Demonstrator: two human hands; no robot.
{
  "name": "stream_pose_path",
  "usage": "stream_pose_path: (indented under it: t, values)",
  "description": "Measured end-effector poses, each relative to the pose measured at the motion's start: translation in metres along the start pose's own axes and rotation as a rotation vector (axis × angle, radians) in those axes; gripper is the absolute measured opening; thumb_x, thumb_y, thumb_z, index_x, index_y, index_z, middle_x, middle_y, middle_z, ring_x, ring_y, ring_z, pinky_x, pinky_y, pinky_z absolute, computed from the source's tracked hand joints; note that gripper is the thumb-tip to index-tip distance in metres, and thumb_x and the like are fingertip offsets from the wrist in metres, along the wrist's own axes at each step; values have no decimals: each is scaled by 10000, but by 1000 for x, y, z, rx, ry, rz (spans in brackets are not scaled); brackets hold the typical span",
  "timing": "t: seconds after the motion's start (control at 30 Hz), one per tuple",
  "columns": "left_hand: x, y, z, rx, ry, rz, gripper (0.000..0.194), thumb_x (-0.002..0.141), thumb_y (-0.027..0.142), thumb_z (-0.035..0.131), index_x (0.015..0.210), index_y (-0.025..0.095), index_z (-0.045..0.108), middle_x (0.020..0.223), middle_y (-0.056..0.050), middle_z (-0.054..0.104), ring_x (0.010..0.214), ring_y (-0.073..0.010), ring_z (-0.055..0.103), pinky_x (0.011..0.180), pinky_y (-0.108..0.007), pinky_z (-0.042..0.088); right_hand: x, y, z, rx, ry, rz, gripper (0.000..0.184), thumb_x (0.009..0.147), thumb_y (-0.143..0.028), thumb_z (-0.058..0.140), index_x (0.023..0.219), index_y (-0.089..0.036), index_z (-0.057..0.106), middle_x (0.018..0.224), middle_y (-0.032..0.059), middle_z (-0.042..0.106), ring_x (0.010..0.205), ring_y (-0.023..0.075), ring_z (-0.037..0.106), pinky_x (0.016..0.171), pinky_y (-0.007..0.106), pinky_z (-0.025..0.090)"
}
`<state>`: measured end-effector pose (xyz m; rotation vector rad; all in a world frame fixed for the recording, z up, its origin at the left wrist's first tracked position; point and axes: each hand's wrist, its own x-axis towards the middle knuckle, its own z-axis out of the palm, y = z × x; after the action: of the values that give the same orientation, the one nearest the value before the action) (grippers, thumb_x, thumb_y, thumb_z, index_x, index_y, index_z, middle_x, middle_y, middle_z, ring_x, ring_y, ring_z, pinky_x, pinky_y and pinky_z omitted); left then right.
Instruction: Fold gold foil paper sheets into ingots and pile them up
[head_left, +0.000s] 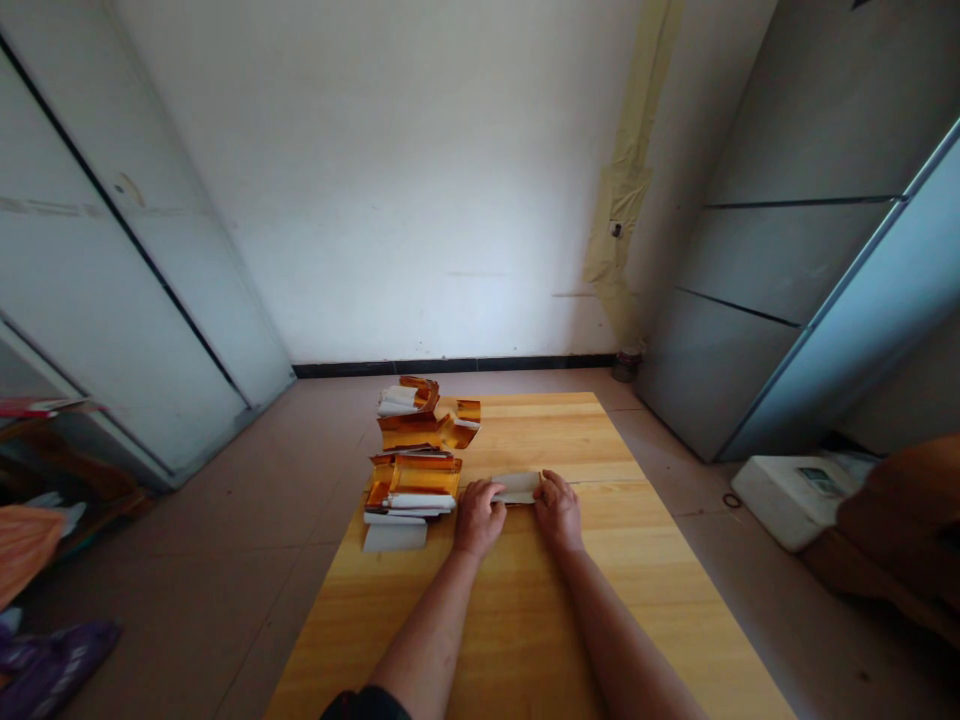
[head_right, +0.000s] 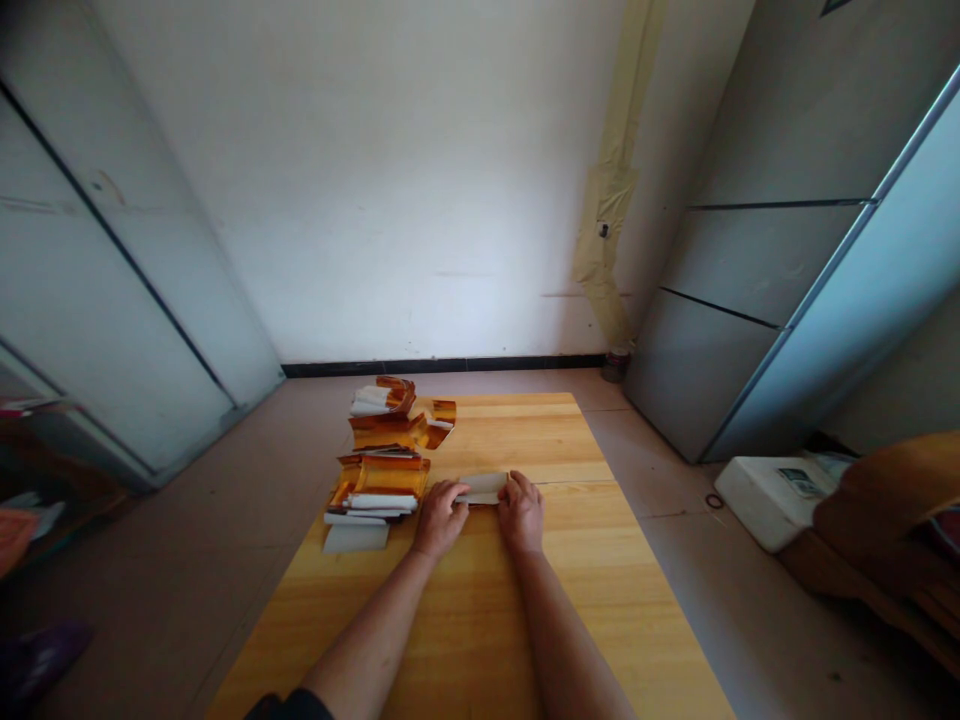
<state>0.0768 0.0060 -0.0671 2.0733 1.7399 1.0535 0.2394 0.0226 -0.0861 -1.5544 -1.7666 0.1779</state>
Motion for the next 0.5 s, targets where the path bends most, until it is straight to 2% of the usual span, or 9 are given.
stream_pose_path:
  t: [0.23,0.5]
  values:
    - [0,-2,2,-8,22,14,329,678,41,460,922,168,640,907,-45,646,899,-186,557,844,-324,433,0,-1,-1,6,3,-17,175,717,-66,470,721,-193,590,1109,64,622,996,186,549,859,301,374]
    - [0,3,-2,-6,-17,-28,376,621,21,480,917,181,647,909,-33,638,912,-185,555,866,-326,432,0,0,-1,36,15,-32,194,697,-60,454,718,-198,589,1088,56,621,980,178,550,854,295,376]
